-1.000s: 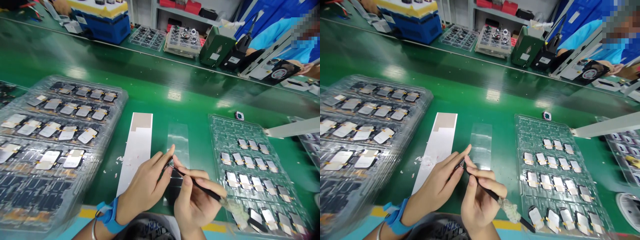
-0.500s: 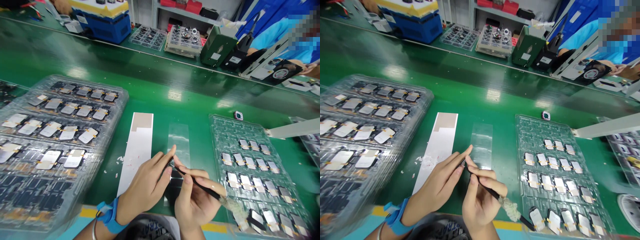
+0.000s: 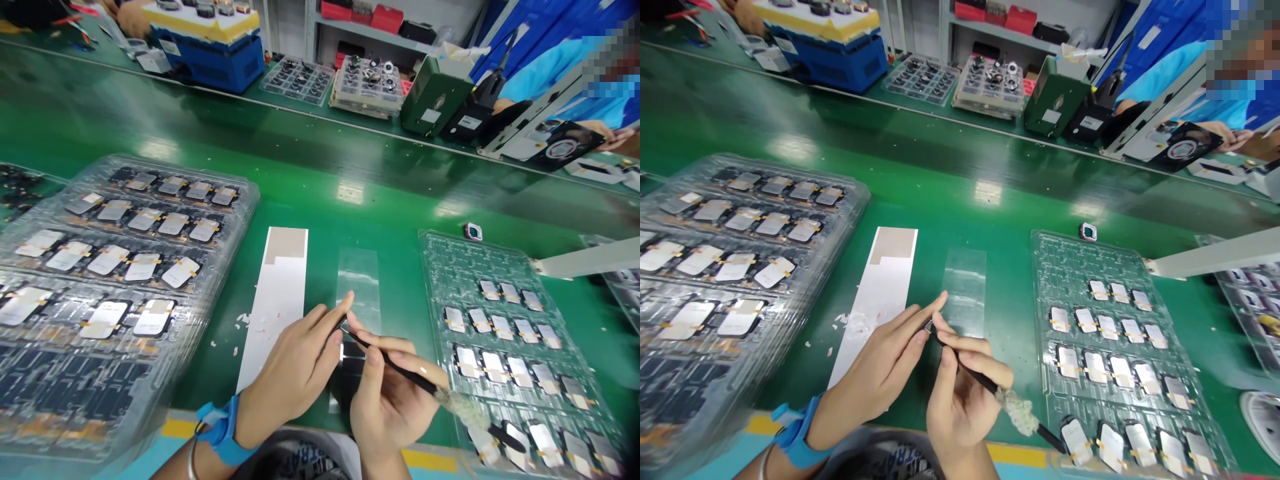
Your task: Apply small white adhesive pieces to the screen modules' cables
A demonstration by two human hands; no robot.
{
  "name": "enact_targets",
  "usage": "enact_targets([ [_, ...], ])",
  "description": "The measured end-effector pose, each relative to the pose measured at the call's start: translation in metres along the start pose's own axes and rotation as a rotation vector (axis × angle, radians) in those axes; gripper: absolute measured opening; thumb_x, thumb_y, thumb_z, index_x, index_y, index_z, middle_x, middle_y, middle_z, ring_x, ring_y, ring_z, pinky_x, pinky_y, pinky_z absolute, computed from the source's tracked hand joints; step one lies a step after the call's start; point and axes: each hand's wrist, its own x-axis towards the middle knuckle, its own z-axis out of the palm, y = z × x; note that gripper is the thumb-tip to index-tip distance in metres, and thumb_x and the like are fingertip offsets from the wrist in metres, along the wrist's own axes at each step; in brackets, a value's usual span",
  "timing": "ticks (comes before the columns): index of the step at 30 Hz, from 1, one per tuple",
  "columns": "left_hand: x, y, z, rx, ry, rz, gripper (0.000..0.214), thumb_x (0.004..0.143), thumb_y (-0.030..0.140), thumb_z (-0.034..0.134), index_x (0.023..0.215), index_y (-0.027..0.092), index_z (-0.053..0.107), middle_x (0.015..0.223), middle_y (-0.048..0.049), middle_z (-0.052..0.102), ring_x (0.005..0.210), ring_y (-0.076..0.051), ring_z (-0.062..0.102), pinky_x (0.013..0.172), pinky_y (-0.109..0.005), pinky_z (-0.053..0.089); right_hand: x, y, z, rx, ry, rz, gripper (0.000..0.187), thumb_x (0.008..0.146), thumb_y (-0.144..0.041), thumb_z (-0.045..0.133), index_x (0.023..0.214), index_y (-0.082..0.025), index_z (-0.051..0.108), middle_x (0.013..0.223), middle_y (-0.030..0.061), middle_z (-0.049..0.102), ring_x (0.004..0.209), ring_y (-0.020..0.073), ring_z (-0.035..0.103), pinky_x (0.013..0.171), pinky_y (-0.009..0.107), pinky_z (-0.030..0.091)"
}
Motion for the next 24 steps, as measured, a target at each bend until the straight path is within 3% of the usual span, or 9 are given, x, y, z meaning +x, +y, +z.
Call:
enact_targets([
  [14,-0.0023,-0.0003,-0.0009,-0.006,-0.014,0.003,0.05,0.104,0.026,0.03,0.154,0.024,0.029,0.105,-0.0086,0.059,0.093,-0.024,0.06,0.081,-0.042,0.051,-0.0017,0.002,-0.0029,0.005,-0.049,-0.004,0.028,0.089,0.003,0.051,0.102,-0.023,0.047,0.092,0.0025,0.067,0.09,0.018,0.071,0.08,0.043,0.065],
  [24,-0.0002,-0.0019,0.0006,0.072,0.024,0.027,0.047,0.104,0.024,0.031,0.151,0.026,0.036,0.094,-0.0048,0.059,0.083,-0.021,0.061,0.072,-0.035,0.051,0.0013,-0.0006,-0.0038,0.001,0.009,0.012,0.023,0.091,-0.002,0.051,0.102,-0.023,0.048,0.089,0.0025,0.067,0.085,0.0173,0.071,0.075,0.04,0.066],
])
